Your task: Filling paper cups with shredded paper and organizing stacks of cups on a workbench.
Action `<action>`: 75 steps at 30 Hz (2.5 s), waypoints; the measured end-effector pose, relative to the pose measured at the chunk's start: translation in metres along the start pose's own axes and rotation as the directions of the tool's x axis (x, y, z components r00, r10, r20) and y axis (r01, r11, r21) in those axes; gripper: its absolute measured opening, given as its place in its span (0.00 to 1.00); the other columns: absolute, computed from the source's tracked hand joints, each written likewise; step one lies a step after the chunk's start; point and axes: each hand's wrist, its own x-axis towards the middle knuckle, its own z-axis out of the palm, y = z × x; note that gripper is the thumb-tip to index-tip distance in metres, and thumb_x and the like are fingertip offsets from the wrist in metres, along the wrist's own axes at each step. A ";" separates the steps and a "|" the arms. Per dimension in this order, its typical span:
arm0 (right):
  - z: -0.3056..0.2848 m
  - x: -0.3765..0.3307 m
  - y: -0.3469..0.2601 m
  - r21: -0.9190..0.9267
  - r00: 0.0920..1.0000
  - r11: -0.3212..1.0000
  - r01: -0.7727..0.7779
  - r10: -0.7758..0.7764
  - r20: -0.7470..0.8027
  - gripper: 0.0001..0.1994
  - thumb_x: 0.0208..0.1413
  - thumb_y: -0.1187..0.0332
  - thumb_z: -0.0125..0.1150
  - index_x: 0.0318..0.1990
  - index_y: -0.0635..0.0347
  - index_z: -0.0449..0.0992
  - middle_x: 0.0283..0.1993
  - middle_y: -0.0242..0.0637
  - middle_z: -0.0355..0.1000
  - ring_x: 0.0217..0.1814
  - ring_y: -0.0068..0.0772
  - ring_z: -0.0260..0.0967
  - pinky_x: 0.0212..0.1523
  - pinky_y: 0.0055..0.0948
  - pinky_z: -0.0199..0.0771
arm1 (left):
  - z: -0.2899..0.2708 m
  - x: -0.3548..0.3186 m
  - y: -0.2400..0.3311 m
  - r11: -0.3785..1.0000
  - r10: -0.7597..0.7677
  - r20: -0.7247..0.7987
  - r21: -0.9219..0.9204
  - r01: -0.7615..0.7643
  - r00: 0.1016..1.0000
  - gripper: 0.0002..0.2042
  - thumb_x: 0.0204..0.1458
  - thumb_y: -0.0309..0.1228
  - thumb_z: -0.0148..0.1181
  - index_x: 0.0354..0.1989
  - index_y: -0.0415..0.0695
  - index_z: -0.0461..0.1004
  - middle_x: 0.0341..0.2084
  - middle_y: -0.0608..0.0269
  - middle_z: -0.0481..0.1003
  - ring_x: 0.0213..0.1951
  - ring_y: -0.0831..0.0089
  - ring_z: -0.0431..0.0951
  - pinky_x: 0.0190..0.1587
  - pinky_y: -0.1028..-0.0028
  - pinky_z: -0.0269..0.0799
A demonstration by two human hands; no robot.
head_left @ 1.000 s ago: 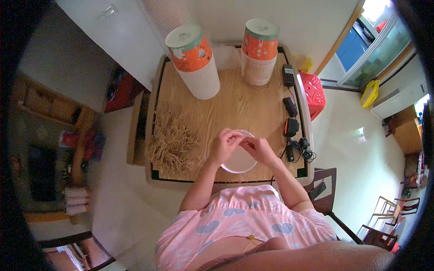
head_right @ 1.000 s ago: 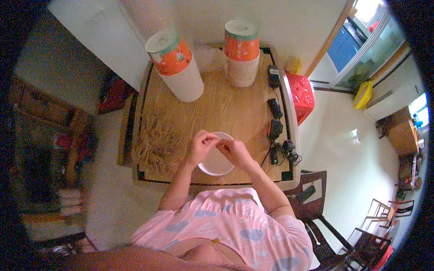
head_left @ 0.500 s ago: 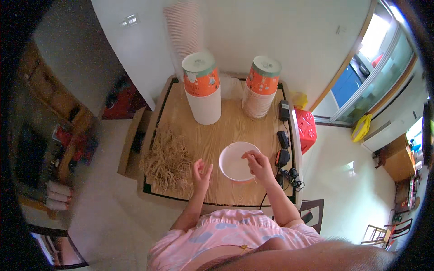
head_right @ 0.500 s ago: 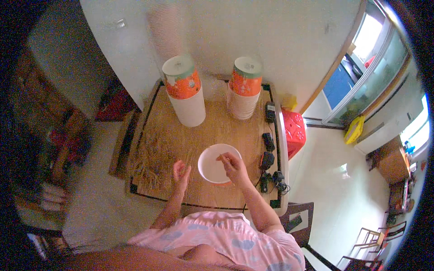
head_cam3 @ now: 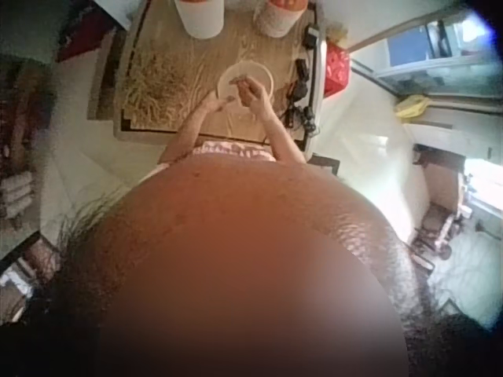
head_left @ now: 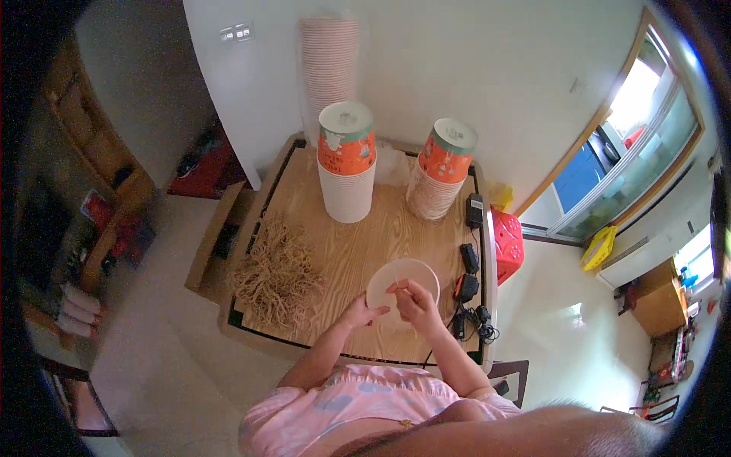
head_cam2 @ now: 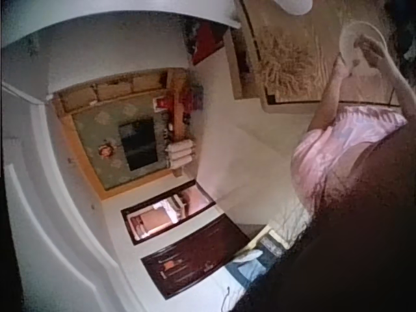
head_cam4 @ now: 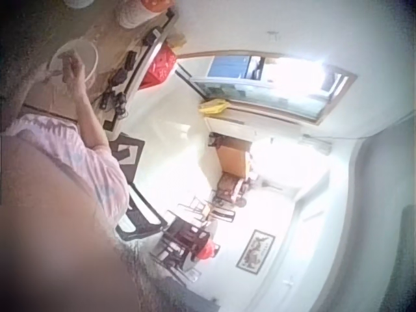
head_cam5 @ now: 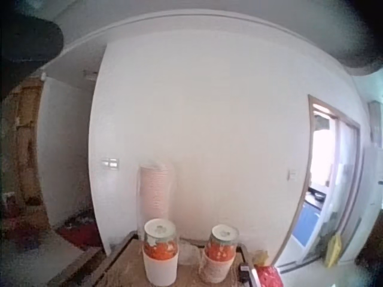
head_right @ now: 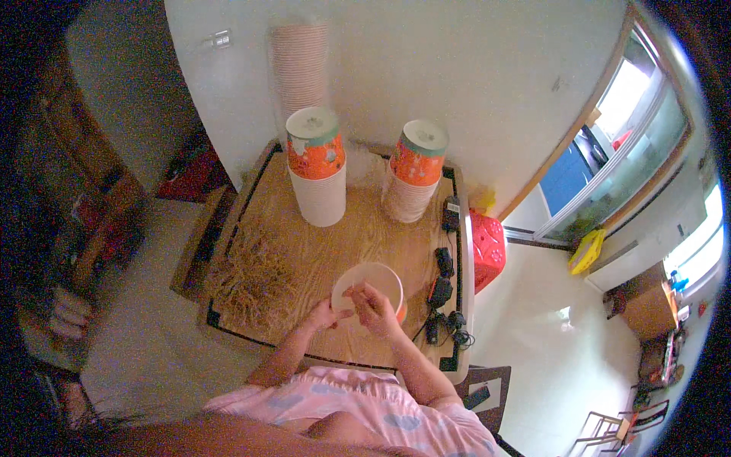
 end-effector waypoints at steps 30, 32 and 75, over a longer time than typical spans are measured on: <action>-0.140 0.077 -0.005 -0.459 0.990 0.880 -0.123 0.140 0.003 0.21 0.43 0.77 0.60 0.48 0.63 0.65 0.38 0.33 0.68 0.29 0.19 0.67 0.23 0.19 0.70 | -0.023 0.033 0.013 0.895 0.409 -0.044 -0.174 -0.410 0.911 0.20 0.50 0.29 0.51 0.53 0.41 0.60 0.42 0.54 0.70 0.43 0.70 0.71 0.44 0.73 0.67; -0.121 0.071 -0.053 -0.472 0.992 0.877 -0.093 0.042 -0.117 0.20 0.44 0.79 0.58 0.47 0.62 0.66 0.36 0.33 0.69 0.28 0.20 0.67 0.24 0.18 0.71 | -0.018 0.063 -0.010 0.840 0.408 -0.039 -0.375 -0.392 0.912 0.23 0.50 0.31 0.52 0.55 0.41 0.58 0.45 0.54 0.68 0.47 0.70 0.68 0.46 0.72 0.65; -0.222 0.260 -0.135 -0.957 0.601 -0.257 0.135 -0.746 0.286 0.20 0.45 0.73 0.56 0.49 0.55 0.67 0.43 0.44 0.65 0.47 0.44 0.61 0.48 0.38 0.64 | -0.022 0.117 -0.109 0.549 0.514 -0.292 0.834 -0.048 0.807 0.24 0.41 0.37 0.53 0.50 0.45 0.61 0.53 0.49 0.58 0.56 0.51 0.55 0.54 0.49 0.49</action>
